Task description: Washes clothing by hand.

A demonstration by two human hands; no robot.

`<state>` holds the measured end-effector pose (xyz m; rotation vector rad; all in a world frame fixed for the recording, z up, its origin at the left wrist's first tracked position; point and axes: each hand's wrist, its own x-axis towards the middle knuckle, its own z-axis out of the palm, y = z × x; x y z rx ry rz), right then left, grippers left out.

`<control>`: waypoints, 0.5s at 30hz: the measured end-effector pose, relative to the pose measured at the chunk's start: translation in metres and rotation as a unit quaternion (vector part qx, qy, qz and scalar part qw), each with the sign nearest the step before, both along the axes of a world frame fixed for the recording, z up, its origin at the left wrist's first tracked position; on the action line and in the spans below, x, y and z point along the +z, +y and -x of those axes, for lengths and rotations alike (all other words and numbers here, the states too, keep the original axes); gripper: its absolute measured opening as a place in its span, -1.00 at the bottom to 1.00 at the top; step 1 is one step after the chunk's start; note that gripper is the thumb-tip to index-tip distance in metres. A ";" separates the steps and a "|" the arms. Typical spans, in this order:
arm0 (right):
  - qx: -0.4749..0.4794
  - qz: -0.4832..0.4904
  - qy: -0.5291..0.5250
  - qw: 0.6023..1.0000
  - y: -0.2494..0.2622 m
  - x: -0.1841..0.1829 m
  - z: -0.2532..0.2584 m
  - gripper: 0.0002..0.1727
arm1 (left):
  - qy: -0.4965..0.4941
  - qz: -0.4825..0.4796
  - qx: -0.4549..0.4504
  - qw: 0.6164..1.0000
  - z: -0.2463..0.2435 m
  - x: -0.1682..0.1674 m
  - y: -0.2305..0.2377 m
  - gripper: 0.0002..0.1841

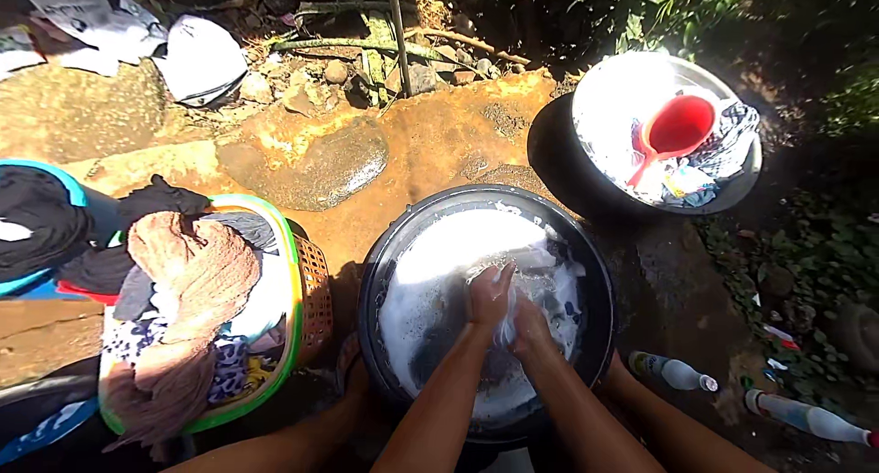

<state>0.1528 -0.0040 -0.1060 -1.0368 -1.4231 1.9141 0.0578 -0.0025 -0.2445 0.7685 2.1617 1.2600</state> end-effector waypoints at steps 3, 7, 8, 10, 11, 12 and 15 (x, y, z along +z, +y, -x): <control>0.126 0.172 -0.301 0.930 0.016 0.090 0.028 -0.58 | 0.040 -0.034 -0.072 0.996 -0.021 0.016 -0.007 -0.50; -0.060 0.075 -0.101 0.990 0.010 -0.059 -0.010 -0.62 | 0.132 -0.037 -0.128 0.982 -0.009 -0.006 -0.020 -0.50; -0.107 0.104 -0.080 0.986 0.016 -0.095 -0.012 -0.62 | 0.160 0.005 -0.149 0.976 0.014 -0.025 -0.028 -0.48; -0.105 0.090 -0.135 0.981 0.043 -0.116 -0.028 -0.66 | 0.219 0.082 -0.218 0.948 0.052 -0.061 -0.054 -0.51; -0.076 0.038 -0.195 0.977 0.057 -0.121 -0.041 -0.64 | 0.233 0.113 -0.261 0.930 0.063 -0.073 -0.069 -0.55; -0.029 -0.009 -0.268 0.963 0.067 -0.130 -0.054 -0.57 | 0.243 0.124 -0.298 0.915 0.066 -0.082 -0.084 -0.62; 0.148 -0.090 -0.445 0.878 0.067 -0.167 -0.057 -0.48 | 0.191 0.163 -0.369 0.895 0.045 -0.093 -0.096 -0.39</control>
